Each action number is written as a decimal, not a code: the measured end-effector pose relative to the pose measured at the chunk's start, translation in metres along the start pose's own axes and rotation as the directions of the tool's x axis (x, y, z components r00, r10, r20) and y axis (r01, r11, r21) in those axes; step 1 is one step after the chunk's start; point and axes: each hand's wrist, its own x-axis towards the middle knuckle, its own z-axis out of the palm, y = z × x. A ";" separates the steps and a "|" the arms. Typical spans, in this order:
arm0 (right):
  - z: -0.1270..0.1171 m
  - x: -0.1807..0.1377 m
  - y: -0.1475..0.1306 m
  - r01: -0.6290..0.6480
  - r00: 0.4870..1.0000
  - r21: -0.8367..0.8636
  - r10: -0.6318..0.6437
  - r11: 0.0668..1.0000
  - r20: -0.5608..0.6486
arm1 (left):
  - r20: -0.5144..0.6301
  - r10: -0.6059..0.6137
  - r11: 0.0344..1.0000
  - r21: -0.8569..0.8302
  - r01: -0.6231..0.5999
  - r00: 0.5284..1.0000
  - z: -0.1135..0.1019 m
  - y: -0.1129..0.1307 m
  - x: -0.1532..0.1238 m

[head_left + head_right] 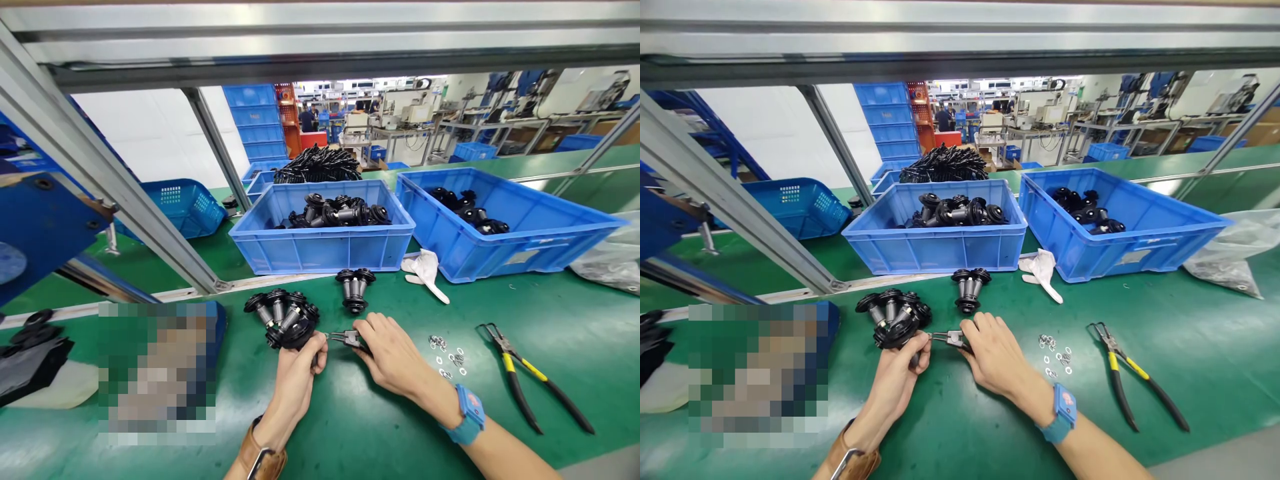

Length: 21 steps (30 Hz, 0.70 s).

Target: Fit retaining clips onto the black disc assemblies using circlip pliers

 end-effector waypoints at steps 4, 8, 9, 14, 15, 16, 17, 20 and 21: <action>0.002 0.000 0.001 0.005 1.000 0.004 -0.005 1.000 0.013 | -0.001 -0.009 1.000 -0.002 0.009 1.000 0.000 0.000 0.000; 0.001 0.000 0.001 0.003 1.000 -0.002 -0.003 1.000 0.025 | 0.009 -0.015 1.000 0.004 0.015 1.000 0.001 0.000 -0.002; 0.001 0.000 0.000 0.003 1.000 -0.002 -0.003 1.000 0.028 | 0.013 -0.014 1.000 0.003 0.014 1.000 0.001 0.000 -0.002; 0.000 0.001 0.000 -0.002 1.000 -0.010 0.002 1.000 0.014 | 0.035 -0.050 0.998 -0.026 0.051 0.998 0.001 0.001 -0.002; 0.000 0.002 0.000 -0.002 1.000 -0.016 0.002 1.000 0.009 | 0.038 -0.071 0.996 -0.045 0.073 0.997 0.001 0.001 -0.002; 0.000 0.002 0.000 -0.002 1.000 -0.026 0.002 1.000 0.003 | 0.041 -0.094 0.993 -0.066 0.097 0.995 0.001 0.002 -0.003; 0.001 0.002 0.000 -0.001 1.000 -0.039 0.001 0.999 -0.002 | 0.043 -0.115 0.989 -0.087 0.119 0.992 0.001 0.002 -0.003; 0.002 0.003 0.000 -0.007 1.000 -0.084 0.006 0.996 -0.020 | 0.046 -0.155 0.979 -0.126 0.160 0.987 0.000 0.001 -0.004; 0.002 0.003 0.001 -0.009 1.000 -0.092 0.007 0.996 -0.022 | 0.052 -0.155 0.979 -0.126 0.161 0.987 0.000 0.001 -0.004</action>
